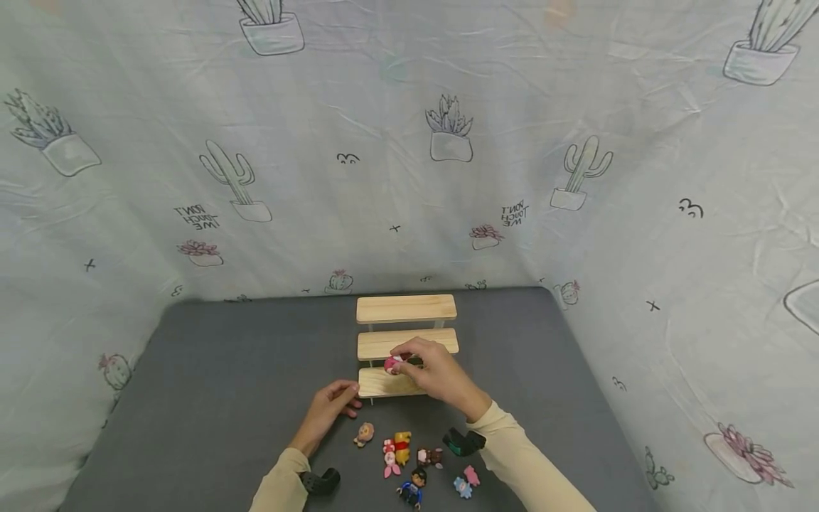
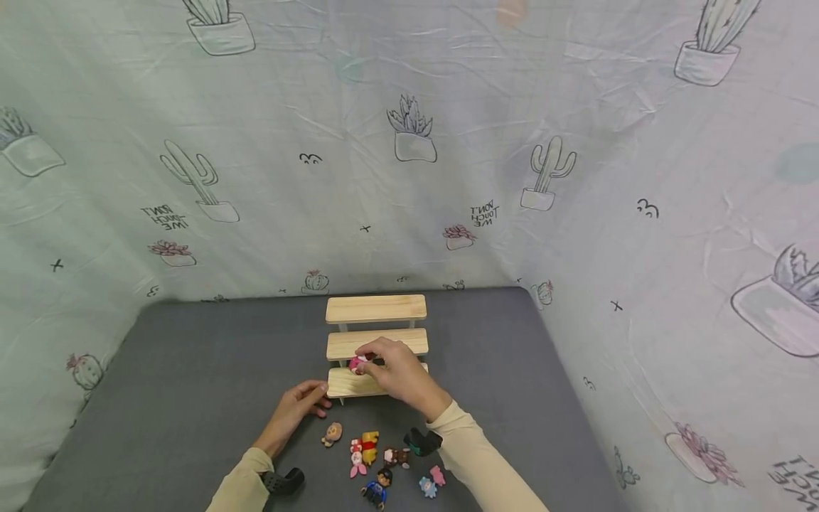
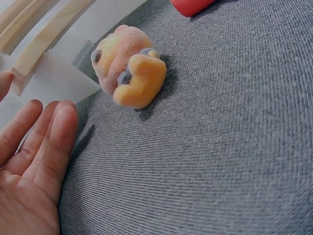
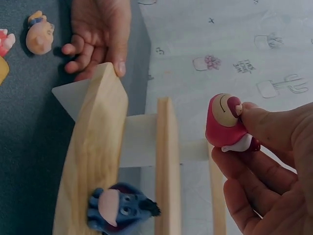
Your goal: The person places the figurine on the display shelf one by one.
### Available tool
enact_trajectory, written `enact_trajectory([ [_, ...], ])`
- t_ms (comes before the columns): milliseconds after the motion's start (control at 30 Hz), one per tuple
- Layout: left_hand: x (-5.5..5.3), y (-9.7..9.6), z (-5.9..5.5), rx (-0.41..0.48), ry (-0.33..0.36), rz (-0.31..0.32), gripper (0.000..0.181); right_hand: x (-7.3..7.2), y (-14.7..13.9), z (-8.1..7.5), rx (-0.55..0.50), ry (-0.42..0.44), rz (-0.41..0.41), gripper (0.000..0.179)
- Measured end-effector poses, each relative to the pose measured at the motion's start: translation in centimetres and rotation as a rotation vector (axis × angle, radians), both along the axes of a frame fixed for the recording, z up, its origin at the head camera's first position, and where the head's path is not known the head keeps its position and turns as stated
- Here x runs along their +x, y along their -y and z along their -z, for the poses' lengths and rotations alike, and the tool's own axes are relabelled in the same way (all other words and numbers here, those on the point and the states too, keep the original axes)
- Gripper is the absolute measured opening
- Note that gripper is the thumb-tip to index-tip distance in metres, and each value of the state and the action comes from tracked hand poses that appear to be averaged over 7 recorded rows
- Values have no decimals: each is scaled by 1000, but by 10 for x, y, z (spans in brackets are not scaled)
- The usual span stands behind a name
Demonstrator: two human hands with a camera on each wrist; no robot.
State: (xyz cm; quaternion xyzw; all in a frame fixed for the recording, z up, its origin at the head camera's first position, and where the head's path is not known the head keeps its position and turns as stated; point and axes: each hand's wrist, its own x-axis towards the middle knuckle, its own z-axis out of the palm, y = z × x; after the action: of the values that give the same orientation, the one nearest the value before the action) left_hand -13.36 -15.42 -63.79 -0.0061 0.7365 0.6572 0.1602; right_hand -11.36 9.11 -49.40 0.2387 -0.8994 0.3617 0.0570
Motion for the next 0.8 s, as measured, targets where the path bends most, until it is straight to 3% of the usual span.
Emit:
enact_trajectory([
  [333, -2, 3, -1, 16, -9, 23, 44, -7, 10, 14, 98, 12, -29, 23],
  [533, -1, 4, -1, 20, -7, 25, 42, -8, 10, 23, 139, -34, -30, 21],
  [800, -1, 5, 1, 18, -2, 27, 41, -4, 14, 33, 273, -87, 5, 16],
])
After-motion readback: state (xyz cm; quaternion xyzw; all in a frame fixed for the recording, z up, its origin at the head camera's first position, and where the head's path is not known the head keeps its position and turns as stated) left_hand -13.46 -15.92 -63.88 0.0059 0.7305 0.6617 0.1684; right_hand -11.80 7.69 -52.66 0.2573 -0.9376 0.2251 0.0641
